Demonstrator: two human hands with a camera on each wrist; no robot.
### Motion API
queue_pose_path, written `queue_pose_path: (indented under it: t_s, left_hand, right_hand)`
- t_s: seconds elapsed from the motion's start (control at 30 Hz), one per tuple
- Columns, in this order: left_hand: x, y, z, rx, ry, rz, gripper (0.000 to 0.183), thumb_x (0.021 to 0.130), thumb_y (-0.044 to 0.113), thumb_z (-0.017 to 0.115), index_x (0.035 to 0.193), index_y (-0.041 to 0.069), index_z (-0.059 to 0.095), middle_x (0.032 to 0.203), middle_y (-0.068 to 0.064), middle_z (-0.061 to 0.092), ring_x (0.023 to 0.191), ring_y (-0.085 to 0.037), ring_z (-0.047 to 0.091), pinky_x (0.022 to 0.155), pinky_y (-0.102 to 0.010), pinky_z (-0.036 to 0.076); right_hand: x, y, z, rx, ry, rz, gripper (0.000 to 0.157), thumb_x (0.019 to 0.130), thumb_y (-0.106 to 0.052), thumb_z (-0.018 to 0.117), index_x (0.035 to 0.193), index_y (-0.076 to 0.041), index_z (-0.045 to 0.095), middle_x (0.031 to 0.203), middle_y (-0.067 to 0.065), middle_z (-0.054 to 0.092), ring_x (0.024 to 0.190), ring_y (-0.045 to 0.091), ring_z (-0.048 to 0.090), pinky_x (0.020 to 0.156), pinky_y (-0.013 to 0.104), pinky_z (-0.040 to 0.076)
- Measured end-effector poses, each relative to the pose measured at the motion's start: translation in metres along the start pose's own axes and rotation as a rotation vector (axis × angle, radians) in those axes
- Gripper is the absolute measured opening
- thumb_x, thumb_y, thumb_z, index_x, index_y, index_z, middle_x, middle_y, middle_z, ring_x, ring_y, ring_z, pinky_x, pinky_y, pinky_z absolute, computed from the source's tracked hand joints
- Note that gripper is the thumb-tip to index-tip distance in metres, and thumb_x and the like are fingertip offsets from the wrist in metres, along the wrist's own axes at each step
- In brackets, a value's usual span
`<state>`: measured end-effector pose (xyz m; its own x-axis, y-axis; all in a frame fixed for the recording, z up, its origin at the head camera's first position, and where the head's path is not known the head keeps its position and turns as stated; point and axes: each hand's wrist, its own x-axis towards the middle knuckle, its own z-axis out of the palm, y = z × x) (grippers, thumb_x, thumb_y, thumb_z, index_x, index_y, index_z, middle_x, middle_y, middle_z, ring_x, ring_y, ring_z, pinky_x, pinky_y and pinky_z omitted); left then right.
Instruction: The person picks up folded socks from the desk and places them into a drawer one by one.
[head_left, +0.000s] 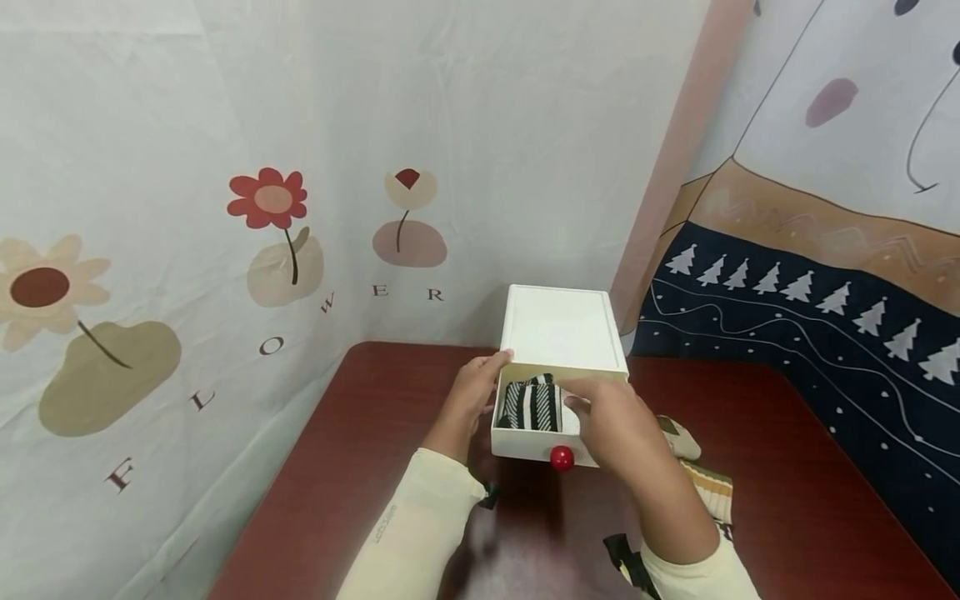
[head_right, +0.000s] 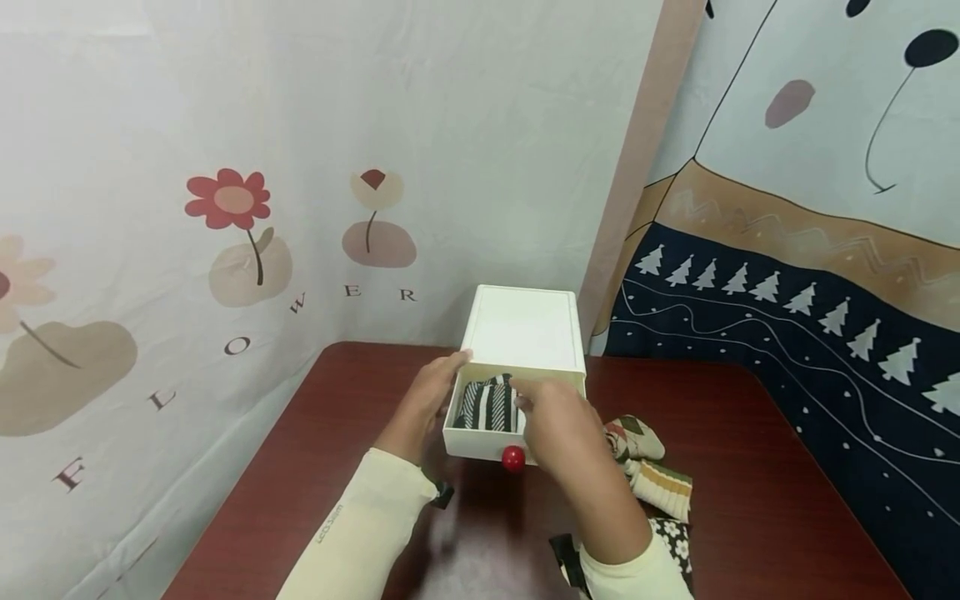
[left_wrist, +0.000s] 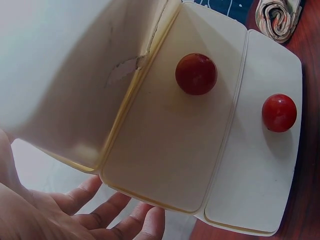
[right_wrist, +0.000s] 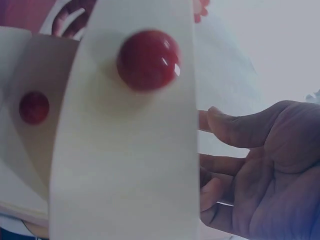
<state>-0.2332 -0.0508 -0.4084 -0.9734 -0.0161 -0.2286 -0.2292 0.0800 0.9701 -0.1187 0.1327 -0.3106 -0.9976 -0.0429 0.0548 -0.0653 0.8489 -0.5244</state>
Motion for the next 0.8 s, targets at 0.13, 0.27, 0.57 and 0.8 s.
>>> queue_pose_path:
  t_s: [0.13, 0.27, 0.57, 0.8]
  left_hand:
    - [-0.001, 0.0, 0.0, 0.0, -0.005, -0.005, 0.071, 0.099, 0.059, 0.067, 0.147, 0.006, 0.062, 0.148, -0.02, 0.064, 0.14, -0.041, 0.059, 0.113, -0.067, 0.05]
    - [0.0, 0.0, 0.0, -0.004, -0.003, -0.007, 0.071, 0.099, 0.059, 0.067, 0.147, 0.007, 0.062, 0.149, -0.02, 0.063, 0.141, -0.042, 0.058, 0.115, -0.068, 0.048]
    - [-0.001, 0.0, 0.0, 0.006, 0.004, -0.011, 0.072, 0.099, 0.061, 0.065, 0.149, 0.009, 0.061, 0.143, -0.018, 0.067, 0.137, -0.039, 0.06, 0.114, -0.065, 0.05]
    - [0.0, -0.001, 0.0, 0.008, 0.007, -0.008, 0.072, 0.1, 0.06, 0.065, 0.15, 0.008, 0.06, 0.142, -0.019, 0.068, 0.137, -0.039, 0.06, 0.115, -0.067, 0.049]
  right_hand:
    - [-0.01, 0.012, -0.008, 0.022, 0.091, -0.019, 0.041, 0.104, -0.008, 0.071, 0.144, -0.015, 0.073, 0.146, 0.02, 0.071, 0.125, 0.042, 0.071, 0.093, 0.052, 0.064]
    - [-0.018, 0.023, -0.012, 0.042, 0.169, -0.042, 0.041, 0.103, -0.006, 0.072, 0.144, -0.013, 0.073, 0.141, 0.02, 0.07, 0.116, 0.041, 0.072, 0.096, 0.053, 0.065]
    - [-0.033, 0.059, -0.013, 0.024, 0.403, -0.081, 0.035, 0.1, -0.005, 0.076, 0.135, -0.007, 0.077, 0.118, 0.016, 0.065, 0.089, 0.026, 0.057, 0.064, 0.027, 0.045]
    - [-0.038, 0.092, -0.017, 0.004, 0.471, -0.095, 0.029, 0.099, 0.0, 0.076, 0.127, -0.005, 0.08, 0.115, 0.017, 0.065, 0.084, 0.024, 0.056, 0.063, 0.026, 0.042]
